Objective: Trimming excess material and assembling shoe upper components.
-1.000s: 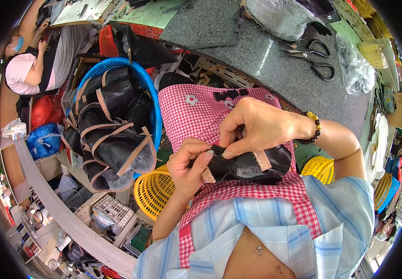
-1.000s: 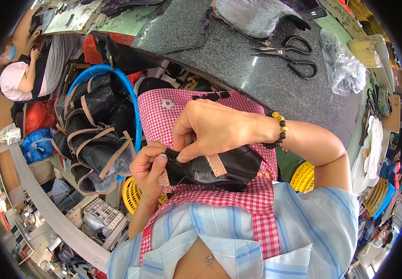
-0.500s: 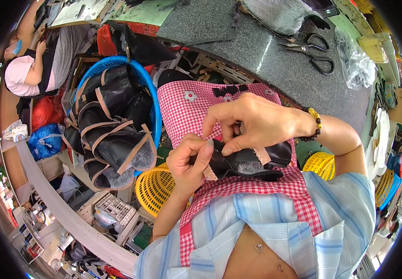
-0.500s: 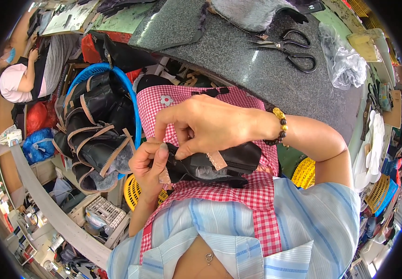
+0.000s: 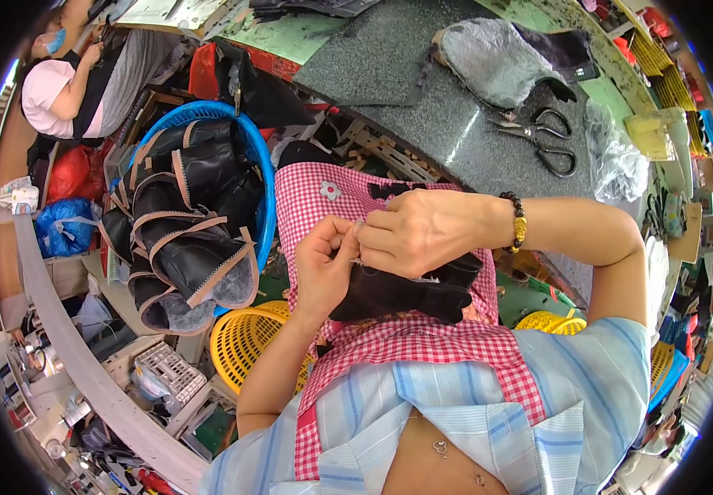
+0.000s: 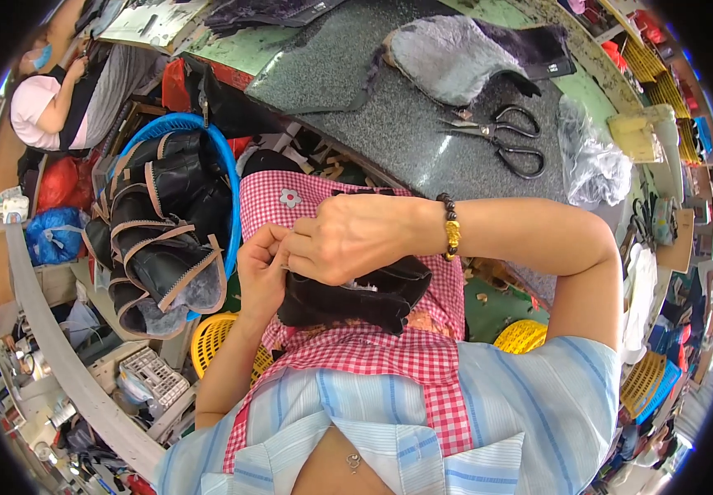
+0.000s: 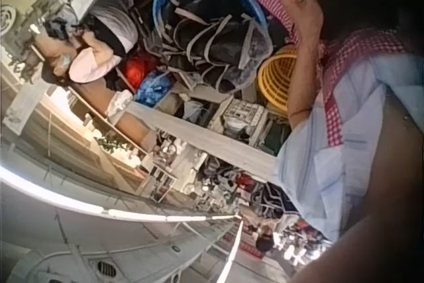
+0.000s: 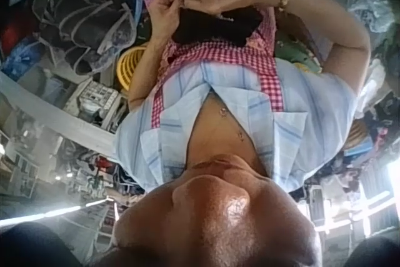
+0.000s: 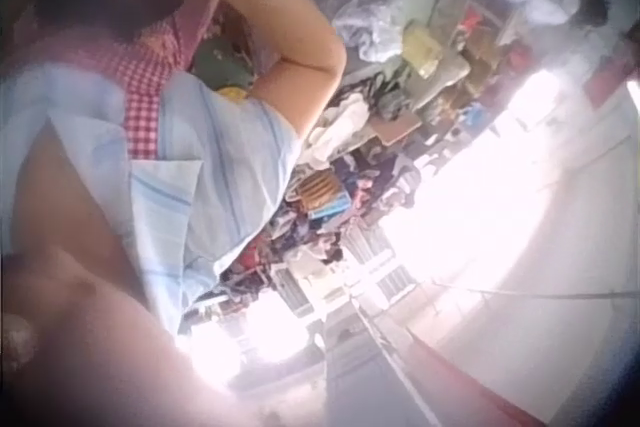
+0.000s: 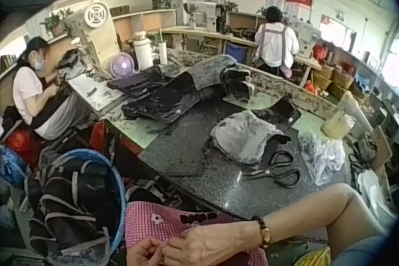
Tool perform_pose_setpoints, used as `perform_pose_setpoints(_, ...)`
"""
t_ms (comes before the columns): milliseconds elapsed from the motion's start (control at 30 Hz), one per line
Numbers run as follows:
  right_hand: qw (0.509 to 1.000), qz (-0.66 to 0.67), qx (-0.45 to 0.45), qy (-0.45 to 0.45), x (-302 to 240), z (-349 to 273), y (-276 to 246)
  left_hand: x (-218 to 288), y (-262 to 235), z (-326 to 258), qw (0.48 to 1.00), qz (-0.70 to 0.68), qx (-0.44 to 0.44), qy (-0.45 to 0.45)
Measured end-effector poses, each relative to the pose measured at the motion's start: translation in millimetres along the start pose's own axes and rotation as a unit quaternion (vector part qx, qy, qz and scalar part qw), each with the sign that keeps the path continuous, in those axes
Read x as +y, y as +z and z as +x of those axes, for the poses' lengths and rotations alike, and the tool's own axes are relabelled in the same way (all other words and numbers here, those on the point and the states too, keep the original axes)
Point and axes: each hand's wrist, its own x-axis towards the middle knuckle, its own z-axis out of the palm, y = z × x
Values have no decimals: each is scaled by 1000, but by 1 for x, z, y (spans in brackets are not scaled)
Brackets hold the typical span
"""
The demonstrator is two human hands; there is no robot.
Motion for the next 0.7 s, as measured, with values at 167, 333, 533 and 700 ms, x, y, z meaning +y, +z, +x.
perform_pose_setpoints(167,990,48,9,-136,14,-13,-11,-25,-11,19,997,42,38,-48)
perform_pose_setpoints(333,986,160,37,-17,-28,-40,-35,-20,-8,31,998,-1,38,-59)
perform_pose_setpoints(533,810,477,78,333,-49,-51,-19,-2,-11,66,954,23,-242,-178)
perform_pose_setpoints(700,845,478,53,233,-49,-43,-27,22,-15,59,910,84,-311,-262)
